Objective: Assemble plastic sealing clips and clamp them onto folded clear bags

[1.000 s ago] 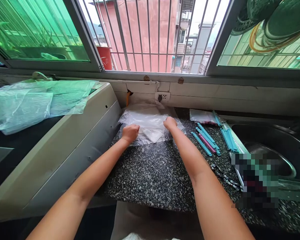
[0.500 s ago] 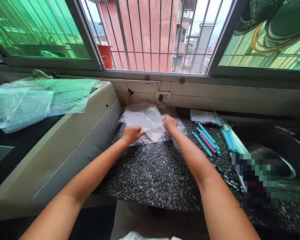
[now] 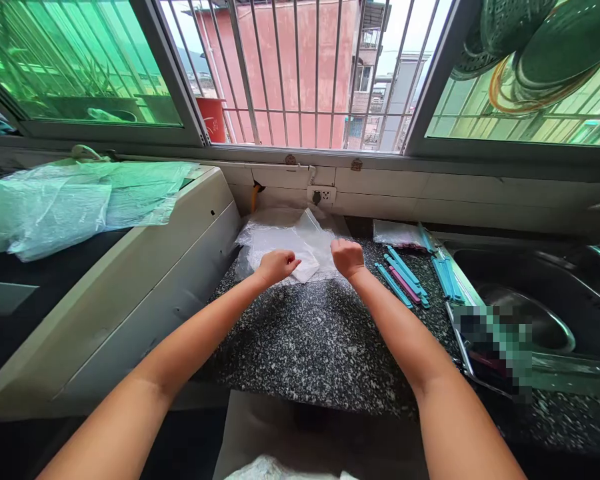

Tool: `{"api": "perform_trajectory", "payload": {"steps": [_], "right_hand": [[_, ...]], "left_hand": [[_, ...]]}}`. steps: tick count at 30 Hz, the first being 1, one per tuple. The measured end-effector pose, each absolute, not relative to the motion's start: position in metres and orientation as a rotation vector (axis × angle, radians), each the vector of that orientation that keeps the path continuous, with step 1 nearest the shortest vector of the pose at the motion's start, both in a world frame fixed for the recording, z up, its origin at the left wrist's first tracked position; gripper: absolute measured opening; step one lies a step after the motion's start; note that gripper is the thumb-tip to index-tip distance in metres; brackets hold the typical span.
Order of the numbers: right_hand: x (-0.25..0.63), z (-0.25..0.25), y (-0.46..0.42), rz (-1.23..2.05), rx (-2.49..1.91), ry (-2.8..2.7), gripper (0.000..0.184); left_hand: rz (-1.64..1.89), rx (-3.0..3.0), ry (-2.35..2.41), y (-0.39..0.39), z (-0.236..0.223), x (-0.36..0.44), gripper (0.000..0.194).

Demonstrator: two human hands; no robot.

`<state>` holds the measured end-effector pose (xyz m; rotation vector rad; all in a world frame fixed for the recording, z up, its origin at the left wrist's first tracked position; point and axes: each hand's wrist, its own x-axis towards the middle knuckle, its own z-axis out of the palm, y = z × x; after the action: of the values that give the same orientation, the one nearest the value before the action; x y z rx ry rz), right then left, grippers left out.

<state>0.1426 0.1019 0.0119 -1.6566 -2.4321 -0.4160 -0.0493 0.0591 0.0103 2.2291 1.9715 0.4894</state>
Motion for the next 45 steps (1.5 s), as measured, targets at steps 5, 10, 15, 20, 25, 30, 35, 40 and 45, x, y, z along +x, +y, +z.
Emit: {"api": "perform_trajectory", "payload": {"steps": [5,10,15,20,25,30,35,40,45], "right_hand": [[0.155,0.004,0.062,-0.597,-1.311,-2.460,0.032],[0.166,-0.006,0.024,-0.676,-1.120,-2.450,0.032],[0.177,-0.011,0.001,-0.692,-1.029,-2.366,0.034],[0.192,-0.018,-0.017,-0.636,-0.992,-2.340,0.033],[0.212,-0.019,-0.035,-0.601,-0.952,-2.271,0.029],[0.235,-0.010,-0.051,-0.604,-0.992,-2.188,0.026],[0.255,-0.003,-0.059,-0.643,-0.981,-2.127,0.023],[0.271,-0.002,-0.061,-0.588,-1.101,-2.092,0.024],[0.279,-0.006,-0.054,-0.502,-1.221,-2.089,0.030]], "left_hand": [[0.913,1.859,1.670,0.066,0.015,-0.028,0.030],[0.968,1.462,1.533,0.067,0.013,-0.010,0.035],[0.894,1.323,1.461,0.047,0.013,0.001,0.027],[0.928,1.306,1.389,0.025,0.014,0.011,0.026],[1.126,1.321,1.371,0.018,0.015,0.009,0.021],[1.443,1.240,1.296,0.020,0.019,-0.002,0.023],[1.405,1.332,1.293,0.023,0.025,-0.010,0.042],[1.185,1.382,1.263,0.020,0.027,-0.016,0.018],[1.134,1.529,1.181,0.016,0.020,-0.022,0.023]]}}
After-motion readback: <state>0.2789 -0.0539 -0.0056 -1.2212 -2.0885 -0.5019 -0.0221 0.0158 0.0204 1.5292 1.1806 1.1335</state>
